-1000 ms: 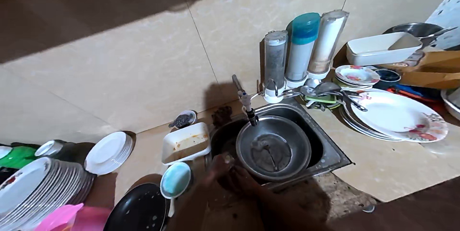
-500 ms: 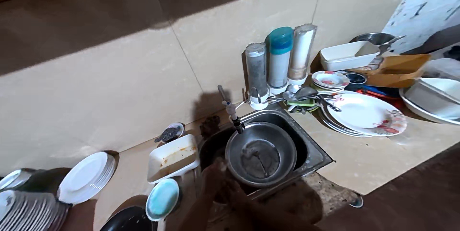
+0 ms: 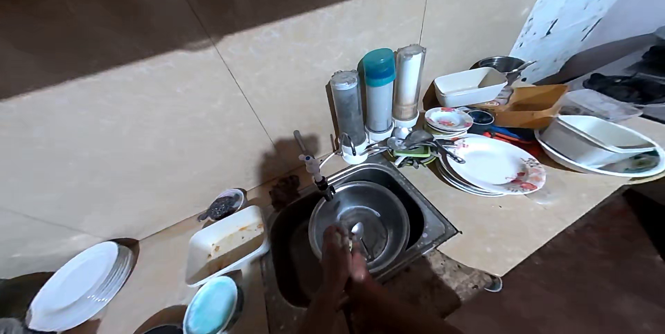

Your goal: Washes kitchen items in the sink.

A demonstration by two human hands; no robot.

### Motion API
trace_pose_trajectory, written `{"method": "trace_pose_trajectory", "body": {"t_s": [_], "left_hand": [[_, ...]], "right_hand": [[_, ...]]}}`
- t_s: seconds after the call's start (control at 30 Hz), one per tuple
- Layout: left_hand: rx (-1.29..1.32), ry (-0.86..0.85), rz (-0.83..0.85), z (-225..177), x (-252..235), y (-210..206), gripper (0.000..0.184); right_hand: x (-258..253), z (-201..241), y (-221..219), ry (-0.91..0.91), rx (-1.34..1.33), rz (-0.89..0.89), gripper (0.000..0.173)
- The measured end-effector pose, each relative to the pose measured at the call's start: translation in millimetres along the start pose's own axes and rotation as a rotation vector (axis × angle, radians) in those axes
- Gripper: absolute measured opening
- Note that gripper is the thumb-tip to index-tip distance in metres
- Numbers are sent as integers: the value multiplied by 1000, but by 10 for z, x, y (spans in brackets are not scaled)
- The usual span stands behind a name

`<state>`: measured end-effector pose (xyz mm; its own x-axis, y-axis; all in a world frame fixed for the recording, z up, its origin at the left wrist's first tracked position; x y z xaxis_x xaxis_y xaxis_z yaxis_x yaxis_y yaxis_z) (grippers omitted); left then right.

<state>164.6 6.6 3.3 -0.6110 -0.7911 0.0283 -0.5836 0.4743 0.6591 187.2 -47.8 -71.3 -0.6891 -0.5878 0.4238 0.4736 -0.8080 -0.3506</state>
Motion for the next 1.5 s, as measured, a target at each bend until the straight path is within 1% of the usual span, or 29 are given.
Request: {"method": "trace_pose_trajectory", "body": {"t_s": [0.07, 0.13, 0.2, 0.27, 0.33, 0.43, 0.47, 0.5, 0.53, 0.57, 0.63, 0.67, 0.73, 0.77, 0.83, 0.87, 0.93, 1.0, 1.07, 1.1, 1.17, 1.2, 1.23, 1.27, 1.33, 1.4, 1.43, 1.47, 1.5], "left_hand": [[-91, -20, -2, -32, 38, -64, 35], [-108, -10, -6, -16, 62, -102, 34], [-99, 68, 36, 8, 49, -124, 35], [-78, 129, 80, 20, 50, -156, 37], [-80, 100, 79, -6, 68, -191, 37], [-128, 94, 119, 6, 151, -218, 37], [-136, 90, 158, 43, 198, -190, 38], [-124, 74, 166, 110, 243, -123, 38], [-99, 53, 126, 193, 276, 8, 37], [-85, 46, 49, 284, 280, 201, 36], [-83, 94, -106, 475, 243, 715, 36], [-76, 81, -197, 579, 232, 1014, 37], [-26, -53, -453, 889, 199, 1559, 39], [-32, -61, -525, 1000, 210, 1791, 41], [-66, 32, -599, 1175, 301, 2137, 43], [-80, 112, -623, 1292, 365, 2254, 43], [-134, 253, -635, 1555, 475, 2379, 43], [-219, 324, -603, 1772, 544, 2396, 46], [-279, 316, -578, 1939, 572, 2370, 57], [-298, 311, -576, 1994, 571, 2348, 62], [-385, 349, -525, 2069, 536, 2247, 67], [-468, 382, -475, 2101, 503, 2178, 65], [-558, 401, -440, 2109, 475, 2114, 60], [-611, 401, -426, 2117, 456, 2073, 58], [-648, 386, -404, 2105, 469, 2041, 58], [-673, 404, -363, 2102, 501, 2034, 66], [-684, 406, -351, 2090, 515, 2034, 72], [-691, 402, -349, 2089, 519, 2027, 75], [-698, 388, -361, 2092, 521, 2021, 76]], "right_hand": [[-43, 127, 84, 102, -165, -59, 44], [-3, 240, 108, 141, -239, -41, 36], [9, 241, 108, 116, -264, -4, 32], [-24, 262, 137, 71, -242, -3, 34], [-100, 309, 164, 33, -259, -17, 38], [-314, 424, 238, -41, -529, -71, 40], [-413, 525, 340, -44, -572, -97, 40], [-518, 689, 483, 0, -564, -103, 41], [-628, 899, 644, 77, -504, -123, 41], [-724, 1136, 821, 160, -400, -141, 41], [-875, 1577, 1232, 308, -125, -219, 37], [-929, 1775, 1448, 366, -2, -273, 33], [-1036, 2133, 1905, 433, 222, -371, 40], [-1080, 2288, 2145, 459, 295, -423, 45], [-1203, 2501, 2609, 492, 380, -520, 55], [-1275, 2557, 2805, 470, 433, -568, 58], [-1397, 2596, 3111, 389, 515, -621, 61], [-1387, 2607, 3234, 356, 566, -653, 62], [-1336, 2608, 3192, 402, 693, -679, 67], [-1293, 2611, 3075, 485, 773, -681, 68], [-1148, 2549, 2640, 793, 879, -640, 62], [-1061, 2453, 2356, 944, 907, -572, 58], [-990, 2303, 2061, 1048, 924, -480, 55], [-930, 2110, 1761, 1109, 933, -376, 52], [-805, 1653, 1163, 1122, 935, -159, 48], [-768, 1186, 676, 1106, 913, -8, 41], [-818, 966, 505, 1086, 895, 39, 38], [-911, 765, 391, 988, 900, 78, 37], [-1028, 586, 327, 803, 947, 122, 38]]}}
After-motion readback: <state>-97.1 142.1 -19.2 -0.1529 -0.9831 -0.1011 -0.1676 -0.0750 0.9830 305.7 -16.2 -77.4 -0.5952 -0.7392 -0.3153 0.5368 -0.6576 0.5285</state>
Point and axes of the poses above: each hand's wrist, its own x-axis away from the middle knuckle, its own y-axis out of the back of the hand, z = x × y, the point moved 7 cm from there along -x, towards the middle knuckle, and after that the axes turned 4 degrees about y, right-handed, at the moved point
